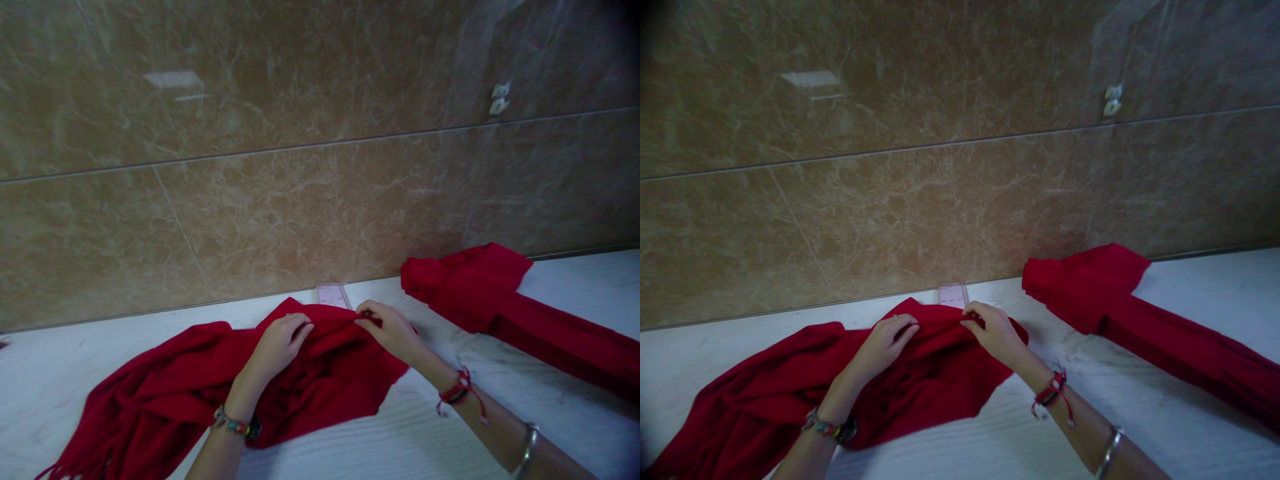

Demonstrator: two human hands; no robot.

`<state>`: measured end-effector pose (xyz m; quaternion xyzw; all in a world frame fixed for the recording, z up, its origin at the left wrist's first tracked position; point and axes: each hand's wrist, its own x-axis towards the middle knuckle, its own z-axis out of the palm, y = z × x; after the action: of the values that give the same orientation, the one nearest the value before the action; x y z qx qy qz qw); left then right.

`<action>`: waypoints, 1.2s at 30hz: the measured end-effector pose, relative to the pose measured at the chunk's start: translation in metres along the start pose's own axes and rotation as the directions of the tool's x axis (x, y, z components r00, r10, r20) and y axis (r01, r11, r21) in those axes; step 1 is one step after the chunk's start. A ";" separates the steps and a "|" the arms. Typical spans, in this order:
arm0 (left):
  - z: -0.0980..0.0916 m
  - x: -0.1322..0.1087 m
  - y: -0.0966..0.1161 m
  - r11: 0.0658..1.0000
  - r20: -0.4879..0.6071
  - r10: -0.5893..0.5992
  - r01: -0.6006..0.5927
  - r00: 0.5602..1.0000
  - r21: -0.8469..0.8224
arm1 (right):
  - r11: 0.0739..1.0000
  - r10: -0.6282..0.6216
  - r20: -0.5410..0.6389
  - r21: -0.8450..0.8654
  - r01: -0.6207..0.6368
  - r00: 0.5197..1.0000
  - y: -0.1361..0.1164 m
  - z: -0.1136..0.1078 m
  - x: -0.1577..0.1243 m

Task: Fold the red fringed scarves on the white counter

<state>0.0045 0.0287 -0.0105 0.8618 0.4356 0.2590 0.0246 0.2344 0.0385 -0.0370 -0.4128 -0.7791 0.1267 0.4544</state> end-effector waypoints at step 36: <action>-0.011 0.000 0.000 0.958 0.026 -0.170 0.159 0.985 0.237 | 0.988 -0.011 -0.043 -0.157 0.004 0.999 0.024 -0.021 0.008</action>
<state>-0.0008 0.0264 -0.0010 0.8251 0.5326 0.1829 -0.0459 0.2621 0.0556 -0.0347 -0.4471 -0.7780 0.0544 0.4380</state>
